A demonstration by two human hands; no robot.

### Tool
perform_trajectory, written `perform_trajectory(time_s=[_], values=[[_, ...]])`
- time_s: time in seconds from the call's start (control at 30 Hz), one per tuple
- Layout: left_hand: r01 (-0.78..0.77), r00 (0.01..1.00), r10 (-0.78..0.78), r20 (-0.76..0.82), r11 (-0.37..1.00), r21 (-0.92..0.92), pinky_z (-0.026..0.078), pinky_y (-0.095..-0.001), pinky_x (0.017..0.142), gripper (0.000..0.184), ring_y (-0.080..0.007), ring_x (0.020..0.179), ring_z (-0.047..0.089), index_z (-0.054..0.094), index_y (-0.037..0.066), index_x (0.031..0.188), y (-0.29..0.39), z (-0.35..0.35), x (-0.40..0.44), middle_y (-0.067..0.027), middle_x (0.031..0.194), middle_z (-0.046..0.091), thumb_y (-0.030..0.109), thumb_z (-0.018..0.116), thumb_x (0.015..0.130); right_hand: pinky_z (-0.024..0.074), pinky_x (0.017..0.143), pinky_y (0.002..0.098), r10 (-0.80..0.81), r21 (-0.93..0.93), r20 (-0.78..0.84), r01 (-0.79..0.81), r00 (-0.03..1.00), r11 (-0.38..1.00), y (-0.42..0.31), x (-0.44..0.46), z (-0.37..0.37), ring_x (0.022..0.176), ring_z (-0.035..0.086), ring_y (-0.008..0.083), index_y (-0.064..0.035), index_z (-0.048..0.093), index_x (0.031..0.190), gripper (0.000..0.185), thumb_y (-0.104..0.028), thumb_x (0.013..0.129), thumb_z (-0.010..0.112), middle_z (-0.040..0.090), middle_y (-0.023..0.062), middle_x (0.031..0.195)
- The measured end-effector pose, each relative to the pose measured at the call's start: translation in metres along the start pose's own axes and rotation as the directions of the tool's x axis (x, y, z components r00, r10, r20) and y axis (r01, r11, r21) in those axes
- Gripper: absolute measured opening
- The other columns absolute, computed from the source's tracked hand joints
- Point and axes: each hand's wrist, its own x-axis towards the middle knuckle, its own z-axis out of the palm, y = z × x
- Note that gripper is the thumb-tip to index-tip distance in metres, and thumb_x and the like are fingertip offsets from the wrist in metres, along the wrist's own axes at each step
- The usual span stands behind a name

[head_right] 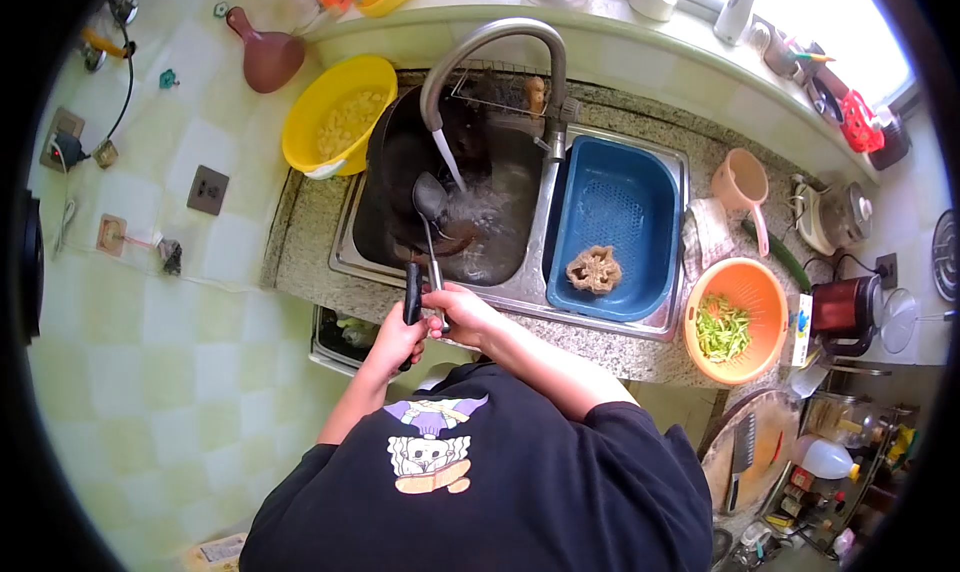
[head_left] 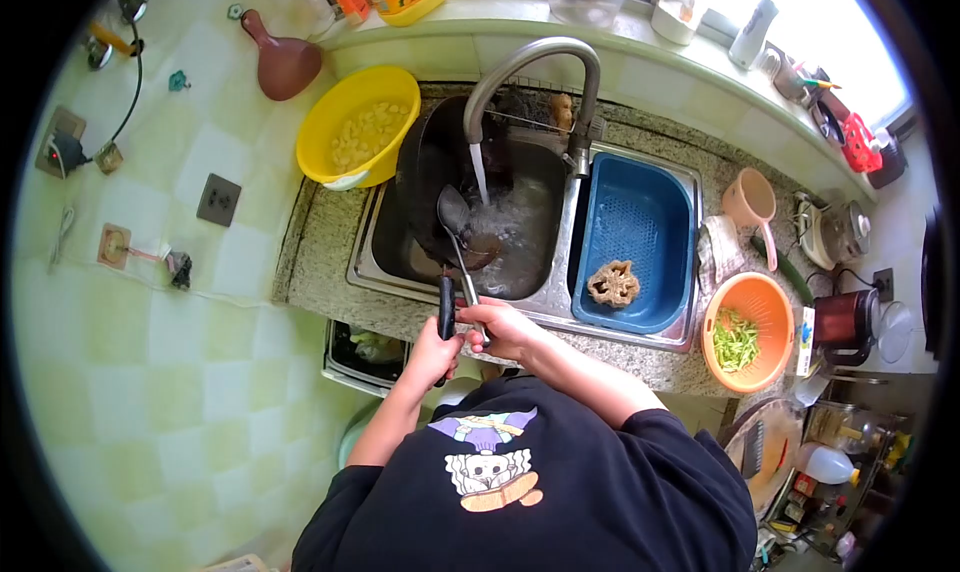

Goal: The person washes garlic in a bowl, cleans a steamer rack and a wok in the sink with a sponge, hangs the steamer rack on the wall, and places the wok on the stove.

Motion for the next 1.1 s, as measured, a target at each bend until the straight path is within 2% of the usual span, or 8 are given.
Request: perform_trajectory(time_s=[0.03, 0.07, 0.23, 0.33, 0.57, 0.63, 0.9, 1.1], values=[[0.001, 1.000, 0.000, -0.013, 1.000, 0.019, 0.031, -0.0224, 0.030, 0.016, -0.0065, 0.035, 0.039, 0.042, 0.006, 0.097, 0.003, -0.001, -0.003, -0.0012, 0.061, 0.052, 0.006, 0.052, 0.086, 0.0406, 0.041, 0.0267, 0.003, 0.023, 0.033, -0.003, 0.999, 1.000, 0.003, 0.004, -0.001, 0.049, 0.047, 0.0108, -0.0026, 0.048, 0.103, 0.018, -0.007, 0.086, 0.053, 0.054, 0.0060, 0.077], [0.002, 1.000, -0.001, -0.025, 0.999, 0.040, 0.031, -0.0225, 0.030, 0.016, -0.0065, 0.035, 0.039, 0.042, 0.006, 0.098, 0.004, -0.003, -0.005, -0.0012, 0.062, 0.053, 0.006, 0.052, 0.085, 0.0430, 0.042, 0.0267, 0.000, 0.027, 0.058, -0.002, 0.998, 1.000, 0.004, 0.006, 0.002, 0.047, 0.050, 0.0137, -0.0033, 0.045, 0.102, 0.016, -0.008, 0.087, 0.048, 0.050, 0.0058, 0.058], [0.038, 0.994, -0.028, -0.102, 0.994, 0.104, 0.031, -0.0220, 0.030, 0.008, -0.0062, 0.036, 0.039, 0.044, 0.006, 0.093, 0.020, -0.007, -0.015, -0.0030, 0.067, 0.055, 0.006, 0.049, 0.086, 0.0412, 0.041, 0.0246, -0.025, 0.009, 0.127, 0.024, 0.992, 1.000, 0.001, 0.007, 0.014, 0.048, 0.048, 0.0110, -0.0039, 0.047, 0.097, 0.012, -0.008, 0.086, 0.049, 0.051, 0.0039, 0.065], [0.025, 0.998, -0.012, -0.064, 0.981, 0.193, 0.034, -0.0228, 0.030, 0.023, -0.0075, 0.036, 0.042, 0.039, 0.002, 0.109, 0.023, -0.016, -0.010, -0.0038, 0.065, 0.056, 0.005, 0.048, 0.088, 0.0378, 0.041, 0.0229, -0.025, 0.022, 0.191, 0.021, 0.981, 1.000, 0.002, 0.013, 0.012, 0.049, 0.044, 0.0067, -0.0060, 0.048, 0.105, 0.022, -0.008, 0.084, 0.053, 0.053, 0.0021, 0.075], [0.022, 0.995, 0.002, -0.101, 0.971, 0.238, 0.035, -0.0230, 0.030, 0.022, -0.0073, 0.036, 0.042, 0.040, 0.001, 0.108, 0.032, -0.009, -0.014, -0.0031, 0.064, 0.055, 0.004, 0.047, 0.087, 0.0385, 0.041, 0.0229, -0.044, 0.043, 0.200, 0.037, 0.979, 0.998, 0.000, 0.012, 0.012, 0.050, 0.045, 0.0066, -0.0048, 0.048, 0.105, 0.022, -0.007, 0.084, 0.053, 0.054, 0.0033, 0.077], [0.008, 0.997, 0.009, -0.077, 0.978, 0.208, 0.033, -0.0213, 0.031, 0.009, -0.0055, 0.037, 0.040, 0.044, 0.005, 0.095, 0.031, -0.008, -0.016, -0.0027, 0.067, 0.055, 0.007, 0.049, 0.087, 0.0388, 0.041, 0.0230, -0.048, 0.040, 0.203, 0.041, 0.978, 0.998, 0.000, 0.011, 0.010, 0.050, 0.045, 0.0066, -0.0041, 0.048, 0.105, 0.022, -0.007, 0.084, 0.053, 0.054, 0.0036, 0.078], [0.134, 0.987, -0.108, 0.120, 0.964, -0.230, 0.033, -0.0200, 0.034, 0.007, -0.0040, 0.040, 0.038, 0.047, 0.008, 0.090, 0.009, 0.011, -0.022, -0.0005, 0.065, 0.050, 0.011, 0.053, 0.088, 0.0454, 0.041, 0.0259, -0.035, -0.166, 0.130, 0.057, 0.991, 0.984, -0.010, -0.017, -0.008, 0.048, 0.052, 0.0114, -0.0021, 0.047, 0.094, 0.012, -0.008, 0.085, 0.052, 0.052, 0.0042, 0.066], [0.286, 0.931, -0.089, 0.355, 0.782, -0.554, 0.035, -0.0219, 0.038, 0.010, -0.0050, 0.043, 0.038, 0.041, 0.011, 0.089, -0.024, 0.017, -0.014, 0.0023, 0.063, 0.038, 0.010, 0.051, 0.088, 0.0463, 0.041, 0.0305, -0.070, -0.654, -0.238, -0.106, 0.969, 0.749, -0.075, -0.040, -0.043, 0.046, 0.051, 0.0138, 0.0021, 0.048, 0.099, 0.029, -0.016, 0.080, 0.062, 0.055, 0.0081, 0.079]])
